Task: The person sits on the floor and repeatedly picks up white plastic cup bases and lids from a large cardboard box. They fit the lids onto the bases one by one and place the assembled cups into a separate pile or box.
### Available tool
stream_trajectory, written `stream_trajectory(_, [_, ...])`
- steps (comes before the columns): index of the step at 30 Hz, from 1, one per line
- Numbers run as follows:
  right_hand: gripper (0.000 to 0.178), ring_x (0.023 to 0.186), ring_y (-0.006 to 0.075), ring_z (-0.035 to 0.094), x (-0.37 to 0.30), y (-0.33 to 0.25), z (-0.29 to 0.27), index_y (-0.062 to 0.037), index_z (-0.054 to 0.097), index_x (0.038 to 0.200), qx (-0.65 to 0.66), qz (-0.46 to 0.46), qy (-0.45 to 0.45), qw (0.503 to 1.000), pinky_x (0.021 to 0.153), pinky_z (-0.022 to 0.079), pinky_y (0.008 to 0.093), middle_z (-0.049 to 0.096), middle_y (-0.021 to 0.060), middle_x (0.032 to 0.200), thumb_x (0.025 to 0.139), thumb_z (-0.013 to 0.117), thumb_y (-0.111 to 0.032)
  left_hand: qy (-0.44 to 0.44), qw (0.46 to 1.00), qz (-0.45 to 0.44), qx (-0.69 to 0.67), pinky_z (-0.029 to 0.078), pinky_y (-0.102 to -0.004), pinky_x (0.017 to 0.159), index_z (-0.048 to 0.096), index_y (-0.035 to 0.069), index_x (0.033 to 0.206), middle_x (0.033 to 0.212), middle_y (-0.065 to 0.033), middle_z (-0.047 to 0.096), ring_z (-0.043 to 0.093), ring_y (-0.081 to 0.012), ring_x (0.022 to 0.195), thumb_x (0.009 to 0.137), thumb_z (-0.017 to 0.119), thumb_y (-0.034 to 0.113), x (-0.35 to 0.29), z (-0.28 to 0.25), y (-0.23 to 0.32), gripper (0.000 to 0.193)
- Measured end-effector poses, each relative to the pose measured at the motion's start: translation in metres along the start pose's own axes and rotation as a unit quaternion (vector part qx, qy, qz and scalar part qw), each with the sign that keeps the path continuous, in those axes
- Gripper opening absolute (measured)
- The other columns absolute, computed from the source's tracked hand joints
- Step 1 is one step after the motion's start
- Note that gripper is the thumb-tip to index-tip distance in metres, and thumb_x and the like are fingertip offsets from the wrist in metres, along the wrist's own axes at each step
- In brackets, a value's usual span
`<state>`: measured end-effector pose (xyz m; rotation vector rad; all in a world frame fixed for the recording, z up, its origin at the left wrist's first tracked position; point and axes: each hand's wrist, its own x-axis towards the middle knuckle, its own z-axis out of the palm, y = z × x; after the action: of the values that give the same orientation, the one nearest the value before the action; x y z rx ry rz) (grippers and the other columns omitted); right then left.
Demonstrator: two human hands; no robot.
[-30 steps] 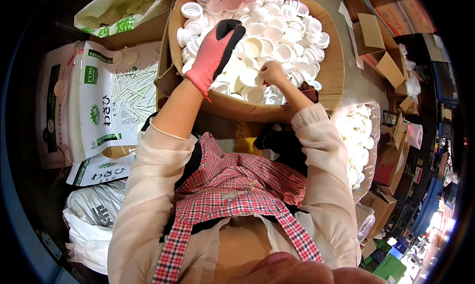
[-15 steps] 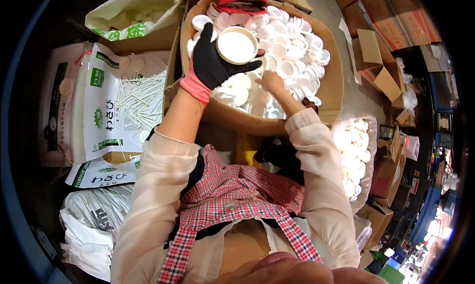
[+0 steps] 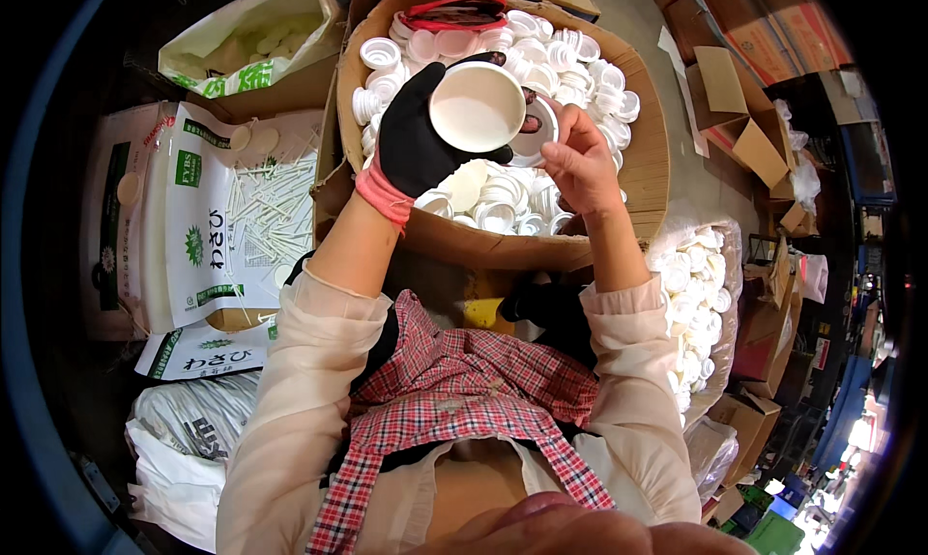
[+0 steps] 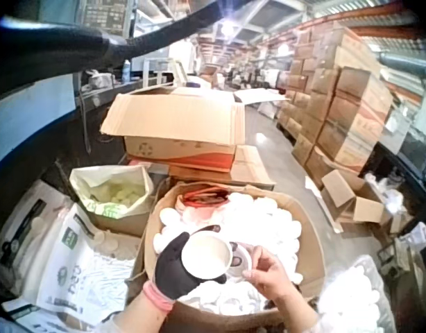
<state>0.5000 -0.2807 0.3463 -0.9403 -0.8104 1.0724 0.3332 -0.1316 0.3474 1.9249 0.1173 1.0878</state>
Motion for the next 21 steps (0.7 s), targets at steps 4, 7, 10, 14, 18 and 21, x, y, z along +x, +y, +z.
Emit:
stream_trajectory(4, [0.033,0.118,0.02,0.049,-0.018,-0.009,0.001,-0.0081,0.058,0.098,-0.114,-0.107,0.029,0.987,0.09,0.05,0.0332,0.049,0.0104,0.133,0.072,0.077,-0.001,-0.011,0.975,-0.094,-0.2,0.053,-0.0319,0.08,0.054,0.001,0.119,0.106,-0.0101,0.066,0.065,-0.0231,0.095,0.062,0.086,0.012,-0.003,0.009,0.003,0.067])
stream_trajectory(7, [0.046,0.119,0.0273,0.048,-0.033,-0.033,0.008,-0.0085,0.062,0.109,-0.466,-0.184,-0.004,0.865,0.095,0.045,0.0389,0.049,0.0099,0.131,0.067,0.077,0.0,-0.008,0.957,-0.138,-0.255,0.052,-0.0325,0.082,0.04,-0.001,0.132,0.108,-0.0131,0.063,0.064,-0.0225,0.097,0.057,0.088,0.007,-0.016,0.012,-0.021,0.089])
stream_trajectory(10, [0.051,0.115,0.0331,0.048,-0.042,-0.039,0.022,-0.0088,0.063,0.107,-0.656,-0.227,-0.092,0.714,0.094,0.046,0.0404,0.049,0.0063,0.134,0.058,0.071,0.002,-0.05,0.998,-0.036,0.02,0.053,-0.0339,0.083,0.019,-0.004,0.141,0.116,-0.0162,0.057,0.061,-0.0229,0.101,0.06,0.085,-0.001,-0.017,0.009,-0.024,0.104])
stream_trajectory(14, [0.059,0.118,0.0313,0.048,-0.044,-0.026,0.022,-0.0124,0.062,0.114,-0.712,-0.208,-0.136,0.656,0.095,0.046,0.0401,0.051,0.0061,0.132,0.057,0.071,0.002,-0.116,0.974,-0.168,-0.098,0.052,-0.032,0.085,0.033,-0.003,0.138,0.117,-0.0122,0.058,0.061,-0.0212,0.101,0.089,0.063,0.03,-0.009,0.007,-0.005,0.066])
stream_trajectory(18, [0.058,0.118,0.0331,0.048,-0.044,-0.033,0.021,-0.0112,0.061,0.116,-0.649,-0.187,-0.129,0.726,0.096,0.044,0.0413,0.052,0.0091,0.126,0.06,0.072,-0.002,-0.118,0.943,-0.233,-0.207,0.05,-0.0311,0.088,0.045,-0.003,0.128,0.116,-0.0104,0.061,0.061,-0.0198,0.102,0.096,0.03,0.043,0.003,0.02,-0.005,0.058])
stream_trajectory(21, [0.057,0.119,0.0331,0.047,-0.044,-0.034,0.024,-0.0106,0.061,0.117,-0.578,-0.166,-0.122,0.789,0.099,0.041,0.0402,0.052,0.0111,0.126,0.061,0.072,-0.004,-0.09,0.994,-0.02,-0.052,0.05,-0.0357,0.092,0.04,-0.004,0.129,0.121,-0.0166,0.059,0.06,-0.0263,0.109,0.091,0.057,0.007,0.0,0.035,-0.019,0.044])
